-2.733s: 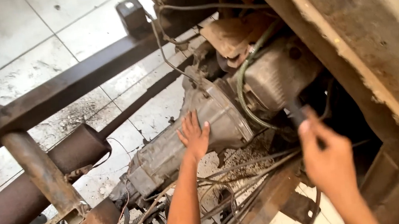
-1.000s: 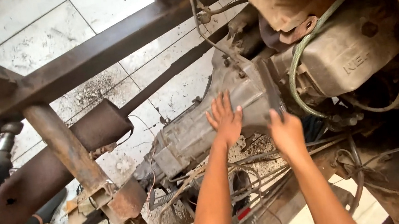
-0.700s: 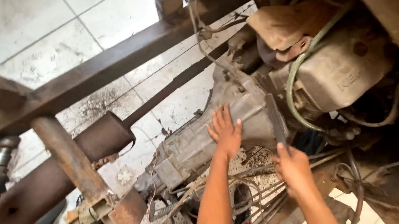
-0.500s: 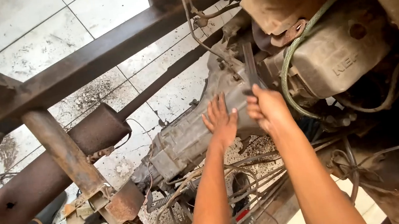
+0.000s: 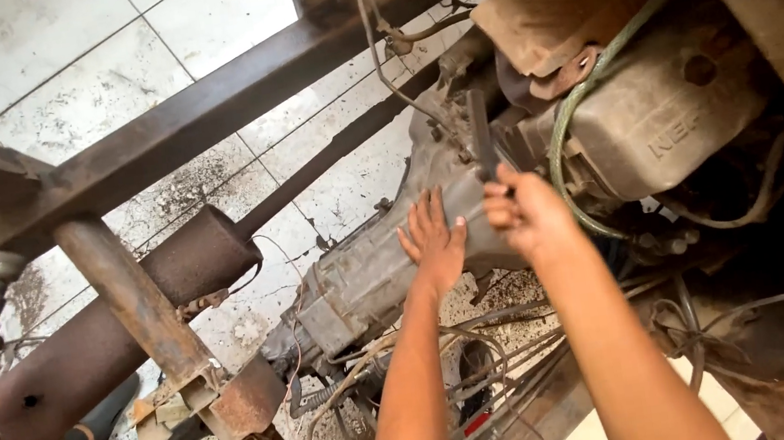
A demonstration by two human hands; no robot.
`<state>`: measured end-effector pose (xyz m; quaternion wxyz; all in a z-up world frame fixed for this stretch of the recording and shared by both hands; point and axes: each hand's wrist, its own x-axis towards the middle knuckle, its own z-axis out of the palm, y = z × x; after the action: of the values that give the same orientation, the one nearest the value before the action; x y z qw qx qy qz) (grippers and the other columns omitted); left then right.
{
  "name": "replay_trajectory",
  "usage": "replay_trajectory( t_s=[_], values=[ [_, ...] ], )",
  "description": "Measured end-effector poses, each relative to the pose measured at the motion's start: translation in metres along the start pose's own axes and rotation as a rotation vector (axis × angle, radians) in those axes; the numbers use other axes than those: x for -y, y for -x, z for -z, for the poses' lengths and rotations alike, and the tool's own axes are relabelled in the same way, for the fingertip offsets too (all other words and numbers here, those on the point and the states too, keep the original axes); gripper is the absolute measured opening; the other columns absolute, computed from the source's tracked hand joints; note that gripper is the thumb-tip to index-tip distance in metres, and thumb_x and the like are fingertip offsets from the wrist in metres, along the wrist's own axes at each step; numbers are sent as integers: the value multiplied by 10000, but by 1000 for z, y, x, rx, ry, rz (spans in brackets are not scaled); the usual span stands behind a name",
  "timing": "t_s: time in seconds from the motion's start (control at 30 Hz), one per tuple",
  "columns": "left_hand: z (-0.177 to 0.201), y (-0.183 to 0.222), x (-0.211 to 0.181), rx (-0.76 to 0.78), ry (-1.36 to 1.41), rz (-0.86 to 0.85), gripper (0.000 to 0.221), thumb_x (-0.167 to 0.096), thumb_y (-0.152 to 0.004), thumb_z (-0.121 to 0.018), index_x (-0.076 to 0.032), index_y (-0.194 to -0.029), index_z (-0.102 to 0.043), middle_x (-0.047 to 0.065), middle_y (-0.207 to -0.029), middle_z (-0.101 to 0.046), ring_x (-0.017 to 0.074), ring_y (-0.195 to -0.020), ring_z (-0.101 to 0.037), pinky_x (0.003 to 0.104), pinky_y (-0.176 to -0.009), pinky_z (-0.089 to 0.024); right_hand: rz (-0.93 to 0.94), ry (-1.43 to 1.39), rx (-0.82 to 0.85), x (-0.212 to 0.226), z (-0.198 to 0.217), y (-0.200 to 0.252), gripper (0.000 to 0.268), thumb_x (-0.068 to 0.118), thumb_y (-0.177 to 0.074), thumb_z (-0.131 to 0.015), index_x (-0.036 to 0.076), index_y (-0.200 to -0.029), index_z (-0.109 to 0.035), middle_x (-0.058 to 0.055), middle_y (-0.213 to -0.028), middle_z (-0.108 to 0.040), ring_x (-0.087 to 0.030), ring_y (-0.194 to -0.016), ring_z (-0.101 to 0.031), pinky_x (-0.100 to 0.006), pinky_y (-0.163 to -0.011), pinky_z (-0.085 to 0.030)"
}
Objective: Scrubbing and cleaning the metal frame of a car chassis using a scraper and wire brush.
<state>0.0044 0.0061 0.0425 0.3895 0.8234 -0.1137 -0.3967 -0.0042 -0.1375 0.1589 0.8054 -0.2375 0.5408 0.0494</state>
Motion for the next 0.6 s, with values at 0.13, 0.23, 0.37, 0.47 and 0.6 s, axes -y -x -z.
replay_trajectory(
  t_s=[0.13,0.23,0.37,0.47,0.6],
  values=[
    [-5,-6,4,-4,-17,24,738,-463,-1014,-354,-190,-1641,-77,58,-1735,10,276,-1587,141,519,-1196,227,48,-11,-58,-52,71,43,270,253,-1057,-542,85,-879,-430,36,-626,-405,-53,-443,-306,-209,-358,-215],
    [-6,-8,8,-17,-17,-20,737,-468,-1021,-337,-180,-1644,-67,72,-1739,19,274,-1586,135,520,-1202,225,-42,-31,-204,-74,134,93,196,300,-1036,-489,123,-956,-468,58,-640,-376,-29,-425,-244,-212,-336,-144],
    [-3,-4,3,-18,45,-22,738,-470,-1006,-325,-203,-1645,-70,54,-1741,14,261,-1587,139,514,-1207,222,-97,-61,-271,-79,144,100,172,279,-1045,-461,124,-972,-447,46,-665,-389,-34,-437,-240,-219,-353,-143],
    [-5,-6,8,6,24,2,753,-476,-1002,-336,-204,-1647,-58,57,-1734,29,260,-1585,150,509,-1202,221,-104,-26,-306,-83,138,96,214,280,-1062,-461,111,-945,-401,22,-672,-385,-51,-446,-239,-237,-359,-145],
    [-10,-8,9,-19,18,-15,759,-495,-1001,-352,-208,-1647,-75,56,-1744,-1,269,-1593,132,530,-1205,216,-90,-15,-309,-104,161,109,213,287,-1064,-463,113,-956,-407,12,-669,-388,-53,-446,-251,-237,-359,-158]
  ],
)
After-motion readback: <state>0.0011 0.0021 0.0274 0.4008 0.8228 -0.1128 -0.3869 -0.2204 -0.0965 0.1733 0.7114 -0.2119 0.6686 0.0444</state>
